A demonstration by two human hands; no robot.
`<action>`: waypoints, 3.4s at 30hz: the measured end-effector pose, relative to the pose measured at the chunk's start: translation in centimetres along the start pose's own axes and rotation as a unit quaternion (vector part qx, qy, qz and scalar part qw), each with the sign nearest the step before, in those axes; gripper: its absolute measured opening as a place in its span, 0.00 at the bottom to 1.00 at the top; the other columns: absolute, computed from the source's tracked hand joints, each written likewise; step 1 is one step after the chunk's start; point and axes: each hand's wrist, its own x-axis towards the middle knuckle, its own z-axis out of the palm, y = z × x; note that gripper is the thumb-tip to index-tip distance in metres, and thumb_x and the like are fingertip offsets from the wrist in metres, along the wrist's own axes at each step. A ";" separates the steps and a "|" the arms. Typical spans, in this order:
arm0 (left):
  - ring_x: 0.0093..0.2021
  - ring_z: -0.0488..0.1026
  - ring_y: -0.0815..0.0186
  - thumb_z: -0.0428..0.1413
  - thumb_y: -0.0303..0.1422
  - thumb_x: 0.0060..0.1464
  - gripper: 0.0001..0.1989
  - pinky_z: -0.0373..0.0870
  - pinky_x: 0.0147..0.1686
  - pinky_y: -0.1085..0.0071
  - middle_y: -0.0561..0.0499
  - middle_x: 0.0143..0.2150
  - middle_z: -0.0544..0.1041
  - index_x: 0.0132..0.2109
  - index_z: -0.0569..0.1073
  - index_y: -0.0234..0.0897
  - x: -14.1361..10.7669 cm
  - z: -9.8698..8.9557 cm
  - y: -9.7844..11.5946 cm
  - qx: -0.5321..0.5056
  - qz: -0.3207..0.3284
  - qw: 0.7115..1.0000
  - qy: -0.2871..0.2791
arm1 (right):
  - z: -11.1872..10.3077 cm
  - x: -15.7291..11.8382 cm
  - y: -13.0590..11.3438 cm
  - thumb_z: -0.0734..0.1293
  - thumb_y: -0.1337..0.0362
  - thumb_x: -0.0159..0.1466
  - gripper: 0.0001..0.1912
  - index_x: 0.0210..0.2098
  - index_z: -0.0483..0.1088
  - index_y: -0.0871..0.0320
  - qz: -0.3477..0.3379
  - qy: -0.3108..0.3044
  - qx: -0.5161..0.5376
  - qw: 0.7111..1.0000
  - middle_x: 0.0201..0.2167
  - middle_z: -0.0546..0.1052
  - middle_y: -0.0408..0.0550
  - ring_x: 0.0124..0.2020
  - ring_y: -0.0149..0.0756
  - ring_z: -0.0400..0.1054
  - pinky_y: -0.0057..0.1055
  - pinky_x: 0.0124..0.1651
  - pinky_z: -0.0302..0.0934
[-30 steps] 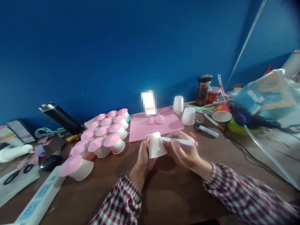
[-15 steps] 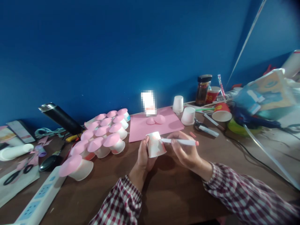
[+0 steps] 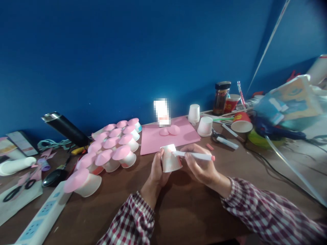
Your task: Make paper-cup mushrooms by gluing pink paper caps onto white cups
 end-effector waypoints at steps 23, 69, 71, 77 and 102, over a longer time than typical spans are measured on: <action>0.41 0.75 0.55 0.58 0.44 0.50 0.18 0.72 0.44 0.62 0.44 0.32 0.78 0.38 0.75 0.31 0.0 0.0 -0.1 0.002 -0.001 1.000 -0.017 | 0.0 0.1 0.2 0.62 0.65 0.64 0.06 0.34 0.70 0.58 0.002 0.023 0.003 1.000 0.29 0.76 0.45 0.28 0.33 0.70 0.28 0.32 0.64; 0.32 0.74 0.61 0.54 0.47 0.53 0.21 0.72 0.35 0.68 0.44 0.31 0.78 0.37 0.76 0.29 0.0 -0.2 0.1 0.014 -0.002 1.000 -0.003 | -0.1 0.1 0.5 0.62 0.67 0.64 0.06 0.32 0.70 0.59 0.013 0.028 0.025 0.999 0.25 0.73 0.43 0.25 0.30 0.67 0.26 0.28 0.61; 0.33 0.75 0.60 0.55 0.46 0.52 0.21 0.72 0.34 0.67 0.43 0.33 0.79 0.38 0.76 0.29 0.1 -0.3 0.2 0.011 0.001 1.000 0.010 | -0.4 0.4 0.9 0.62 0.65 0.65 0.06 0.35 0.70 0.58 0.022 0.063 0.031 0.997 0.26 0.73 0.43 0.26 0.30 0.67 0.26 0.29 0.61; 0.31 0.76 0.62 0.56 0.44 0.52 0.19 0.72 0.34 0.68 0.45 0.34 0.79 0.42 0.74 0.30 0.4 -0.6 0.2 -0.004 -0.009 0.999 0.051 | -1.4 2.0 2.4 0.61 0.62 0.67 0.10 0.45 0.70 0.57 0.039 0.125 -0.016 0.991 0.30 0.74 0.45 0.29 0.31 0.68 0.28 0.33 0.63; 0.34 0.78 0.59 0.53 0.40 0.55 0.18 0.75 0.34 0.64 0.42 0.34 0.79 0.45 0.73 0.29 0.4 -1.1 1.4 -0.114 0.010 0.991 0.063 | -0.2 -0.1 4.9 0.55 0.74 0.63 0.22 0.54 0.66 0.57 -0.020 -0.032 -0.196 0.980 0.44 0.74 0.54 0.36 0.38 0.71 0.35 0.42 0.67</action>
